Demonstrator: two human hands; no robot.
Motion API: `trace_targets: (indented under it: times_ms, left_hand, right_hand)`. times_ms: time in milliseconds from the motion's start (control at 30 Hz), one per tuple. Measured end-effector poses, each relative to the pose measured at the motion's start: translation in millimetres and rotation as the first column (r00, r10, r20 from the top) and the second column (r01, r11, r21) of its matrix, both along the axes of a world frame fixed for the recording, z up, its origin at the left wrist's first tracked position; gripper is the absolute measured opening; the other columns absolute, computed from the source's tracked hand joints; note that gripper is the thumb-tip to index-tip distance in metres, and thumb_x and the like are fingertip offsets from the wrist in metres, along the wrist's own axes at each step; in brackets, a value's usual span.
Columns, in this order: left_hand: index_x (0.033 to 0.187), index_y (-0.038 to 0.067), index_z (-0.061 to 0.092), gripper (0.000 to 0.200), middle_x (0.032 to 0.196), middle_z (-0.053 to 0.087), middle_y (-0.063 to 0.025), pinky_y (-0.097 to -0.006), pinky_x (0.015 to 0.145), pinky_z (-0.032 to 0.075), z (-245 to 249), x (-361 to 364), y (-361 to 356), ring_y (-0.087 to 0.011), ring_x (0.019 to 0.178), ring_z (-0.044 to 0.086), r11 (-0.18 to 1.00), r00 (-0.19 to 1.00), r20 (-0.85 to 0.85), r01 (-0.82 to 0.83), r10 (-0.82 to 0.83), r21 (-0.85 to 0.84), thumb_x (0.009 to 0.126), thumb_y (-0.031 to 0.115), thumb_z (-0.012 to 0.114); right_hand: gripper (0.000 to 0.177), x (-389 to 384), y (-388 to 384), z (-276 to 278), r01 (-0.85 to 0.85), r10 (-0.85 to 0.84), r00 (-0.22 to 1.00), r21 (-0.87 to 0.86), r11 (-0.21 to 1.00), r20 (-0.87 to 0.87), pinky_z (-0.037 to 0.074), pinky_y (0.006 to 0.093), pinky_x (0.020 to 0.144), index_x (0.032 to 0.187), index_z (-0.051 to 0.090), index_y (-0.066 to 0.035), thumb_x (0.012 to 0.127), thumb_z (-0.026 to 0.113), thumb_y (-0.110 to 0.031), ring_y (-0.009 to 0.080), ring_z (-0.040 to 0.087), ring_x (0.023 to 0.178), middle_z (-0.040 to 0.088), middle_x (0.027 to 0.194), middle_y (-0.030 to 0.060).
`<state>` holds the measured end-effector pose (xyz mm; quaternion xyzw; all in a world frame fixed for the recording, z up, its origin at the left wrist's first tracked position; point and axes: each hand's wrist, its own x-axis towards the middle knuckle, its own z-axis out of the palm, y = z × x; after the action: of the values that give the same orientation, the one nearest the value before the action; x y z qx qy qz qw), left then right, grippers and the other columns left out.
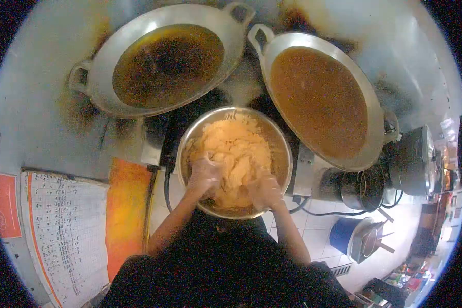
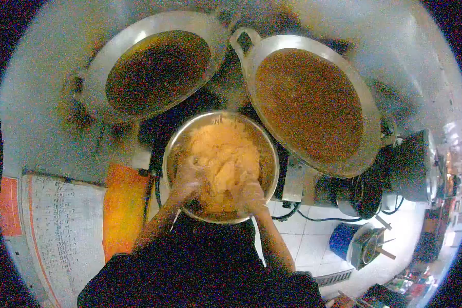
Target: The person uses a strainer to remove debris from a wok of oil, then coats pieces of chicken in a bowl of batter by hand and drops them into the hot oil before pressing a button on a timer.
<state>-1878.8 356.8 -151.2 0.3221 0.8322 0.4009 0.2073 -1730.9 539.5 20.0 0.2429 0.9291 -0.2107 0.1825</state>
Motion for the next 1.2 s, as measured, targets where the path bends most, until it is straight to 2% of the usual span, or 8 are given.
trace_targets:
  times_ms: [133,300,533,667,800,933,1133,1200]
  left_hand:
    - [0.122,-0.001,0.062,0.055,0.106,0.069,-0.0249,-0.0455,0.100,0.050,-31,23,-4,-0.0379,0.119,0.061,0.979,0.904,0.415,-0.165,0.104,0.115,0.078,0.029,0.077]
    - [0.111,-0.005,0.064,0.052,0.100,0.069,-0.0253,-0.0465,0.088,0.055,83,31,24,-0.0419,0.100,0.067,0.994,0.991,-0.093,-0.088,0.094,0.069,0.075,0.029,0.080]
    - [0.142,-0.003,0.044,0.082,0.126,0.064,-0.0201,-0.0436,0.096,0.054,71,5,24,-0.0358,0.107,0.066,0.973,0.964,0.186,-0.208,0.188,0.096,0.078,0.029,0.085]
    - [0.137,0.002,0.054,0.065,0.126,0.066,-0.0171,-0.0438,0.096,0.054,71,-2,23,-0.0332,0.109,0.066,0.980,0.994,0.108,0.046,-0.025,-0.196,0.085,0.033,0.078]
    - [0.125,0.009,0.068,0.045,0.121,0.069,-0.0138,-0.0432,0.097,0.053,54,4,8,-0.0310,0.111,0.066,0.860,0.974,0.104,0.224,-0.199,-0.459,0.092,0.040,0.070]
    - [0.114,0.007,0.070,0.037,0.105,0.072,-0.0167,-0.0455,0.089,0.054,-39,27,-14,-0.0355,0.100,0.069,0.995,0.982,-0.162,-0.082,0.091,0.062,0.087,0.032,0.071]
    - [0.105,0.001,0.066,0.040,0.095,0.072,-0.0193,-0.0439,0.080,0.055,37,20,19,-0.0375,0.087,0.069,0.873,0.863,-0.132,-0.488,0.487,0.032,0.082,0.033,0.076]
    - [0.108,0.001,0.066,0.036,0.095,0.072,-0.0194,-0.0433,0.079,0.056,94,19,14,-0.0366,0.087,0.069,0.904,0.918,0.039,-0.396,0.396,0.163,0.083,0.026,0.073]
  right_hand:
    - [0.061,6,-10,-52,-0.219,0.302,0.948,0.486,0.846,-0.098,0.051,0.0461,0.103,0.153,0.040,-0.008,0.095,0.056,-0.022,0.0434,0.052,0.128,0.054,0.139,0.0249]
    - [0.056,2,-27,-42,-0.094,0.149,0.963,0.240,0.966,-0.223,0.045,0.0431,0.112,0.147,0.050,-0.012,0.091,0.057,-0.015,0.0427,0.048,0.133,0.048,0.151,0.0199]
    - [0.059,32,16,-35,-0.013,-0.118,0.868,-0.259,0.966,-0.481,0.045,0.0446,0.112,0.142,0.055,-0.013,0.084,0.070,-0.013,0.0368,0.047,0.137,0.053,0.148,0.0183]
    - [0.048,32,22,-130,0.058,-0.374,0.828,-0.600,0.798,-0.418,0.048,0.0407,0.105,0.123,0.065,-0.006,0.079,0.079,-0.020,0.0329,0.059,0.123,0.062,0.136,0.0177]
    - [0.035,26,-15,-128,0.517,-0.663,0.511,-0.420,0.746,-0.547,0.054,0.0360,0.090,0.118,0.067,-0.007,0.086,0.073,-0.020,0.0266,0.067,0.096,0.071,0.107,0.0103]
    - [0.060,37,11,-174,0.472,-0.564,0.777,-0.335,0.815,-0.278,0.056,0.0392,0.081,0.124,0.063,-0.005,0.080,0.083,-0.039,0.0293,0.070,0.089,0.073,0.106,0.0146]
    - [0.046,14,-23,-72,0.502,-0.552,0.495,-0.297,0.812,-0.671,0.056,0.0442,0.088,0.122,0.068,-0.004,0.094,0.070,-0.039,0.0339,0.070,0.101,0.072,0.112,0.0215]
    - [0.048,8,-24,-32,0.321,-0.860,0.215,-0.798,0.510,-0.463,0.056,0.0437,0.090,0.129,0.064,-0.002,0.096,0.067,-0.036,0.0347,0.070,0.104,0.071,0.116,0.0210]
